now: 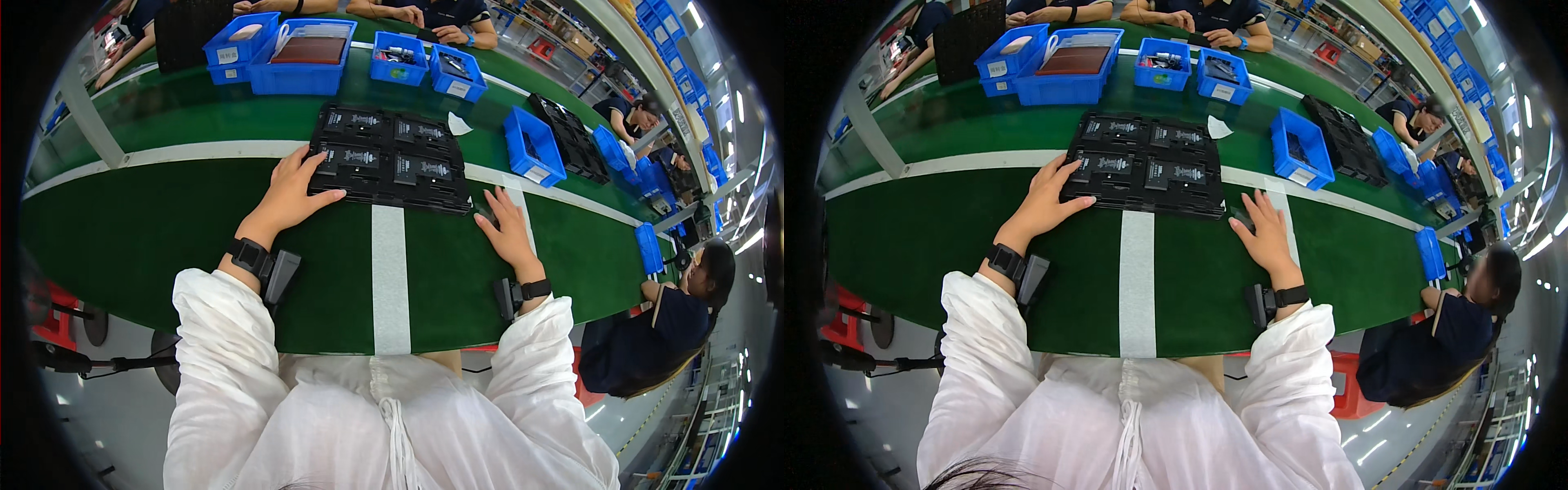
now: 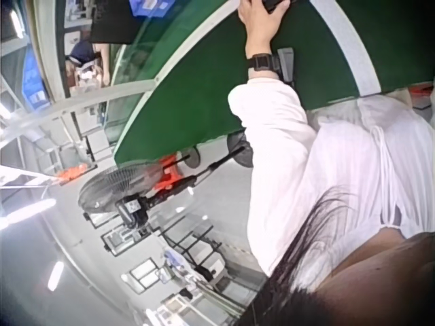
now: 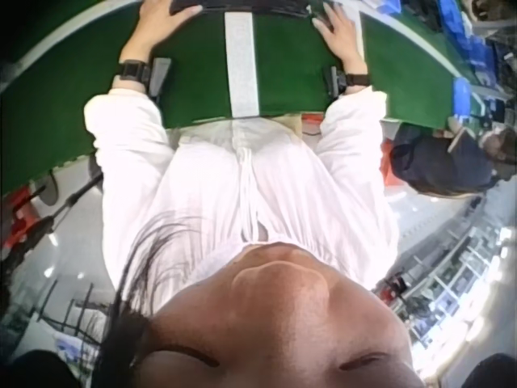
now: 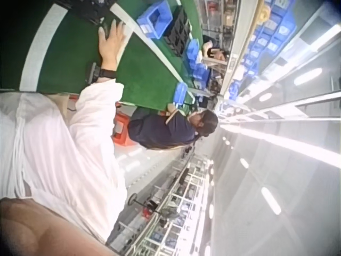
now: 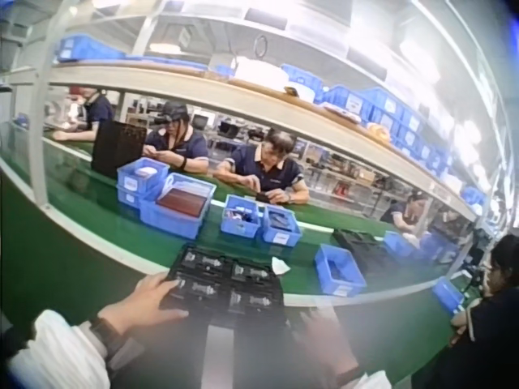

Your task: Assembling electronic components into black plastic trays on a production assembly line.

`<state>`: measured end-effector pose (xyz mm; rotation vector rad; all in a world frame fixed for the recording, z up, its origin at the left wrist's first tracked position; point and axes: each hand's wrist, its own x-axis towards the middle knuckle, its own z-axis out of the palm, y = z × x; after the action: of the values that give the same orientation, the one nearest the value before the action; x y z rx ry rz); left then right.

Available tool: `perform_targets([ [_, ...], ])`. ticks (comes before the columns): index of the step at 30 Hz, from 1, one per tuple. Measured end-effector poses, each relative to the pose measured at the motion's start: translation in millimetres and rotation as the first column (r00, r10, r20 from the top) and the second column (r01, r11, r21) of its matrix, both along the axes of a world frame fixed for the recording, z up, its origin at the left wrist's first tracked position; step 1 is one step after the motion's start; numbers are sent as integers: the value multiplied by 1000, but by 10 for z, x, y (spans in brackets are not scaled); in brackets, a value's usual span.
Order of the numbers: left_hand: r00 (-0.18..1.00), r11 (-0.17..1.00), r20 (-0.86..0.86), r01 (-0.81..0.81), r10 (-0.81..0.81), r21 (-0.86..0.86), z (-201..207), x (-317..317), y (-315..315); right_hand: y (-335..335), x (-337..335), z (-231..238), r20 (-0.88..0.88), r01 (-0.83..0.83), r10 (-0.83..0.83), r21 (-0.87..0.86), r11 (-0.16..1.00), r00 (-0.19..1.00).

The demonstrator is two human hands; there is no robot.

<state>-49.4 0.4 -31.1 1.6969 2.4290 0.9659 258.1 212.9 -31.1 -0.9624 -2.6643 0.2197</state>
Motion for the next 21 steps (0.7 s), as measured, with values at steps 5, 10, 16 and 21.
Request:
perform_targets([
  [5,999,999,-15,31,-30,37,-41,1,73,166,-3,-116,-318,-184,166,-28,982,933],
  [10,999,997,27,37,-39,74,-82,-63,23,18,-46,13,-514,-149,-30,-303,941,857],
  [16,997,993,38,64,-68,98,-83,-43,65,94,108,31,-629,-249,-77,-412,876,773],
  [21,998,995,42,51,-55,80,-77,-56,44,159,147,-32,-750,-308,-311,-559,770,584],
])
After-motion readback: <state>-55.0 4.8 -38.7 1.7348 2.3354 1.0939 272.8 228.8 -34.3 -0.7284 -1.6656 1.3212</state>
